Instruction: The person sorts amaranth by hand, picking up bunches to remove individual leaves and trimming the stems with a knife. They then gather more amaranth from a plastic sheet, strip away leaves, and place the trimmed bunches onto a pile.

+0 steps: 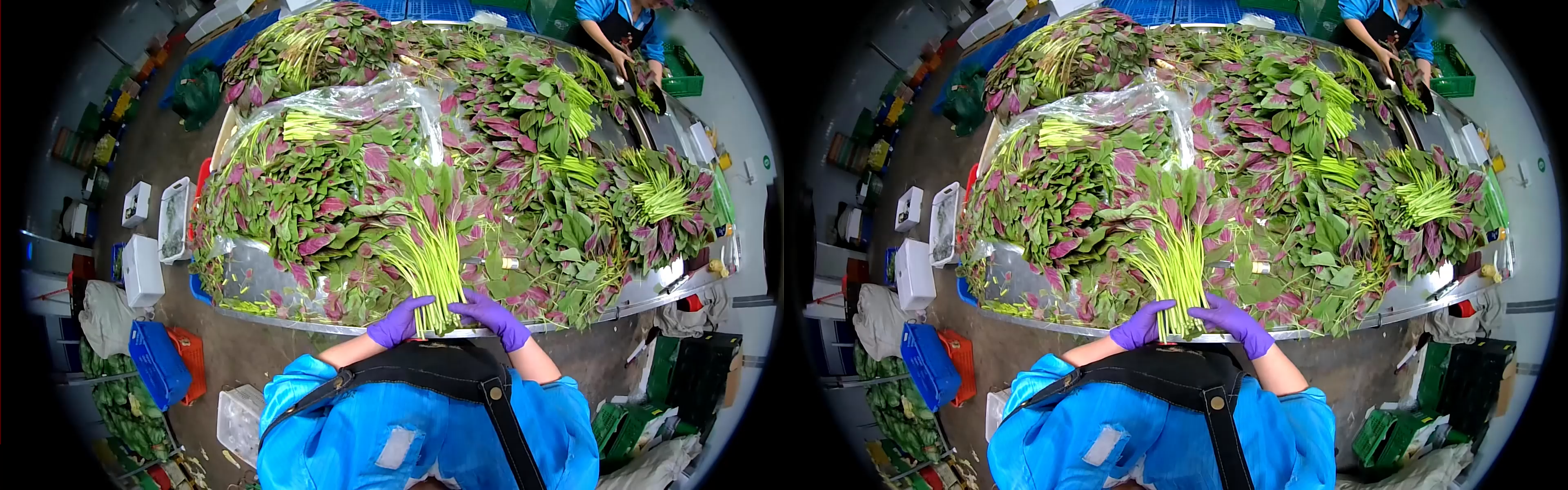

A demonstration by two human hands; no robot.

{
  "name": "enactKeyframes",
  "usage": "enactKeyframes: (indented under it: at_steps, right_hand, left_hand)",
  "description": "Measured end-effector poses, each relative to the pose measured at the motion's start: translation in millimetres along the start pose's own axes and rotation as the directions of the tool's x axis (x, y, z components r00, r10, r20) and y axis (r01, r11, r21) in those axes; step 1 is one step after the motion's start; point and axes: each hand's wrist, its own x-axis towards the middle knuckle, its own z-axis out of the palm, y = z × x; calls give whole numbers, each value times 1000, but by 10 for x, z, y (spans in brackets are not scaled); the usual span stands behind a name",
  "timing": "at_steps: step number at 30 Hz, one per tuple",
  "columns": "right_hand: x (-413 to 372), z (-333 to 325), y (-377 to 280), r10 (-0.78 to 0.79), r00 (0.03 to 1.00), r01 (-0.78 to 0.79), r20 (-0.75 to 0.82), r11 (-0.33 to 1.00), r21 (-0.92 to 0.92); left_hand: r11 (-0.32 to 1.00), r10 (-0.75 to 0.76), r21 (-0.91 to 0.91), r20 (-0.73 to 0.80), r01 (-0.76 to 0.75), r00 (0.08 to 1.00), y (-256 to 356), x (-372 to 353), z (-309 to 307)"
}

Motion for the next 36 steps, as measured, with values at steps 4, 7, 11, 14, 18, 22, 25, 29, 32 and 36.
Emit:
enactKeyframes:
  at_steps: [4,7,11,14,18,22,25,29,32,36]
  right_hand:
    - [82,-77,-185,153,979,-170,-137,978,-121]
    - [168,75,-146,71,940,-124,-334,982,-140]
    - [322,21,-50,81,972,-137,-219,958,-252]
    - [189,35,-106,-149,940,194,-308,974,119]
    - [151,-115,-21,234,969,-162,-75,838,522]
    - [315,22,-1,-1,998,22,-56,931,366]
    - [426,41,18,-138,990,140,-26,986,88]
    - [61,147,-334,-152,973,161,-175,986,38]
    - [-56,-60,-273,68,997,-50,-47,952,302]
    - [-9,-110,-41,115,993,-105,-1,907,407]
  left_hand:
    - [986,-16,-165,104,34,994,14,96,-82]
    - [943,-2,-329,149,52,989,-31,91,-81]
    - [1000,4,17,18,-4,1000,36,87,-37]
    - [988,65,148,-90,-51,994,136,-85,73]
    - [976,-56,-214,-16,52,998,132,-184,-26]
    - [999,-41,12,-156,44,987,53,-108,79]
    - [973,75,228,-169,-35,983,66,-79,206]
    - [936,179,346,-300,-68,937,136,-249,311]
    - [952,169,291,-249,-93,954,115,-326,-14]
    - [982,101,180,-272,-53,957,145,-319,54]
